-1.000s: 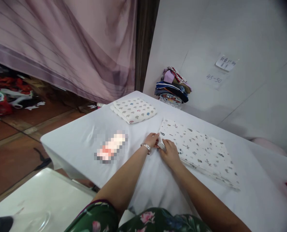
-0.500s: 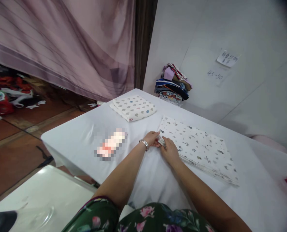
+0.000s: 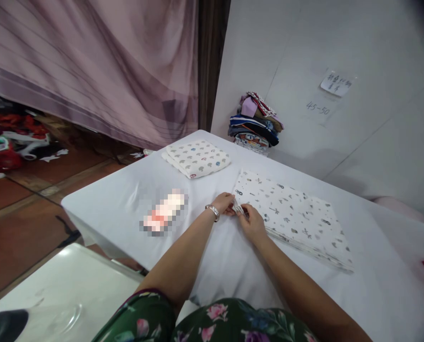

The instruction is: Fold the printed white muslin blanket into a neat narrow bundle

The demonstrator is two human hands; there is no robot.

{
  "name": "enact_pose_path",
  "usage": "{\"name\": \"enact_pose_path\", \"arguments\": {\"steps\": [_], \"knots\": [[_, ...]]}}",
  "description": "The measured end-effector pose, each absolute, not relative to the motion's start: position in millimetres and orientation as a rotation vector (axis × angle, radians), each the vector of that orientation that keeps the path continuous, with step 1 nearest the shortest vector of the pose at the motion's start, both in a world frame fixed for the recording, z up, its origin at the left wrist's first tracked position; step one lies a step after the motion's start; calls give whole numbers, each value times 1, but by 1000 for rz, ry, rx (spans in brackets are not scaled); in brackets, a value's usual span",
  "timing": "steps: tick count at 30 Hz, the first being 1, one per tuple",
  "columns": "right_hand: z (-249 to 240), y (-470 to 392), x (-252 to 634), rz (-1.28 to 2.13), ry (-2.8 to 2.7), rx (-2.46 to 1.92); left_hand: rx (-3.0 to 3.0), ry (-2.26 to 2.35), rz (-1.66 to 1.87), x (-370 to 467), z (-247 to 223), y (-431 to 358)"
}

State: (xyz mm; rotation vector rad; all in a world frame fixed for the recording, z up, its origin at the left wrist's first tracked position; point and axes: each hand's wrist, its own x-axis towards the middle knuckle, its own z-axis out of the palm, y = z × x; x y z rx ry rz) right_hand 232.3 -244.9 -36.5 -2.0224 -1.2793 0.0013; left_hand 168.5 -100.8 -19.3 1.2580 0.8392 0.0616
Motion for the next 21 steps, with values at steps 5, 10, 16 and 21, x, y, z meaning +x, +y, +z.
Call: {"name": "enact_pose_path", "arguments": {"steps": [5, 10, 16, 21], "knots": [[-35, -245, 232, 31, -1242, -2017, 1274, 815, 48, 167, -17, -102], [-35, -245, 233, 28, -1237, -2035, 1282, 795, 56, 166, -16, -103], [-34, -244, 236, 40, -1244, -2027, 1288, 772, 54, 165, -17, -102], [-32, -243, 238, 29, -1226, -2029, 1300, 769, 56, 162, -13, -103]]}}
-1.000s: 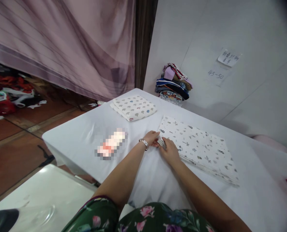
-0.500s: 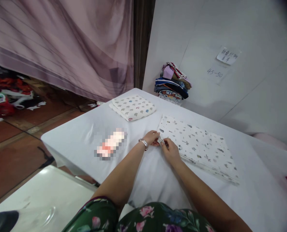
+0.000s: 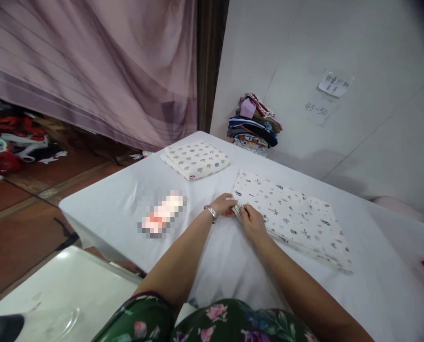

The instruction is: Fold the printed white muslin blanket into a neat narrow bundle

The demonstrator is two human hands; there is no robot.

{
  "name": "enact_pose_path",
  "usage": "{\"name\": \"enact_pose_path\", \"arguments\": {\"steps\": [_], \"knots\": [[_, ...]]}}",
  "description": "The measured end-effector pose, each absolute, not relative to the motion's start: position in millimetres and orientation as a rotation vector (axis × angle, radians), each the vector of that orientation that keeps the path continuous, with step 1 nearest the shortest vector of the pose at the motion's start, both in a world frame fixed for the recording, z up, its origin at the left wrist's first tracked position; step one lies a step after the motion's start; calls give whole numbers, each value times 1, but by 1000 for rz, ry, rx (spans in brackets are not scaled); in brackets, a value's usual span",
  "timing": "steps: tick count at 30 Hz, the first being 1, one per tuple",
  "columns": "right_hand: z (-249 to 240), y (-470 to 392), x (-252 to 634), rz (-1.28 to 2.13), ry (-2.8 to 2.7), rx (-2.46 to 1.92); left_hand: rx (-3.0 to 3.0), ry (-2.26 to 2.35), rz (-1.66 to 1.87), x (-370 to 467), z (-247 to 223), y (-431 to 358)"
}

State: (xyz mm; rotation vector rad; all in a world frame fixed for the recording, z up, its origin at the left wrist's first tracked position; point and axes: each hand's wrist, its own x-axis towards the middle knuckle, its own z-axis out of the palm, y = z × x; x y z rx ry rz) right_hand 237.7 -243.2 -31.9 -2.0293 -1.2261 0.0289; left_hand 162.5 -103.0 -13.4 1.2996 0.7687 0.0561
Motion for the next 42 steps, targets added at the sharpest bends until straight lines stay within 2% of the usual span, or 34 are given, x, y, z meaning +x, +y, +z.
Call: {"name": "enact_pose_path", "arguments": {"steps": [14, 24, 42], "knots": [[-27, -241, 239, -33, -1176, -2060, 1351, 737, 31, 158, -6, -105], [-32, -240, 233, -142, -1467, -2214, 1344, 747, 30, 160, -9, -104], [-34, -247, 241, 44, -1316, -2127, 1269, 598, 39, 153, -3, -105]]}}
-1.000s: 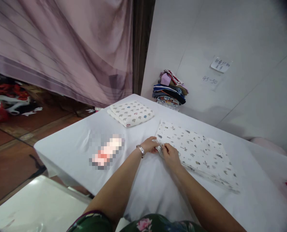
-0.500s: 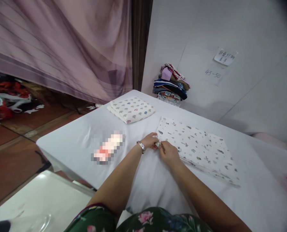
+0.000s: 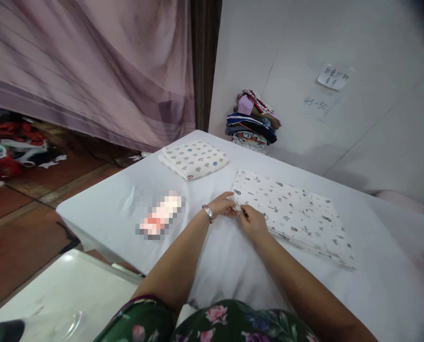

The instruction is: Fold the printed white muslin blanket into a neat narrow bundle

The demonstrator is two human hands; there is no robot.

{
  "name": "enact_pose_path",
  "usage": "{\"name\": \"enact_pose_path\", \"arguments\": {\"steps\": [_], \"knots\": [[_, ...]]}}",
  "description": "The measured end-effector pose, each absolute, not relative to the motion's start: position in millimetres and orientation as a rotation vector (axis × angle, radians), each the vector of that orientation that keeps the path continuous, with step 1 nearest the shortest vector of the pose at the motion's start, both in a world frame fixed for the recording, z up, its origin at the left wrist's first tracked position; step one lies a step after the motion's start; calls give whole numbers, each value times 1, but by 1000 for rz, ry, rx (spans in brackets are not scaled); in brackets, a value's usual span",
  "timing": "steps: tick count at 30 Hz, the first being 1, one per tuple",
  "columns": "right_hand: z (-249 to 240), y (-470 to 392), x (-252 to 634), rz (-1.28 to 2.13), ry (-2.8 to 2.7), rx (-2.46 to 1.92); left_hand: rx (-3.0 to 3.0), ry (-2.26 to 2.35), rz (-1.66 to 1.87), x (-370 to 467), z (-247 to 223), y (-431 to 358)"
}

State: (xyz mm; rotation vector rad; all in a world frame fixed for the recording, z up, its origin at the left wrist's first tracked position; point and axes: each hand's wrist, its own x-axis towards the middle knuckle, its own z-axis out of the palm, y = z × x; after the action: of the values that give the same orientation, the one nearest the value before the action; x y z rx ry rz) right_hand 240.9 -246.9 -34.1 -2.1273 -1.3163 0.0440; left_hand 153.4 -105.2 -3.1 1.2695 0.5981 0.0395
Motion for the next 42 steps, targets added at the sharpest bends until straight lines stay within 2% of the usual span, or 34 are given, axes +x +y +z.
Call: {"name": "enact_pose_path", "arguments": {"steps": [10, 29, 42], "knots": [[-40, -249, 248, 211, -1123, -2020, 1248, 477, 40, 150, -6, -103], [-52, -250, 241, -239, -1478, -2005, 1303, 577, 4, 151, -3, -102], [-51, -248, 235, -267, -1445, -2067, 1229, 678, -34, 150, -9, -95]]}}
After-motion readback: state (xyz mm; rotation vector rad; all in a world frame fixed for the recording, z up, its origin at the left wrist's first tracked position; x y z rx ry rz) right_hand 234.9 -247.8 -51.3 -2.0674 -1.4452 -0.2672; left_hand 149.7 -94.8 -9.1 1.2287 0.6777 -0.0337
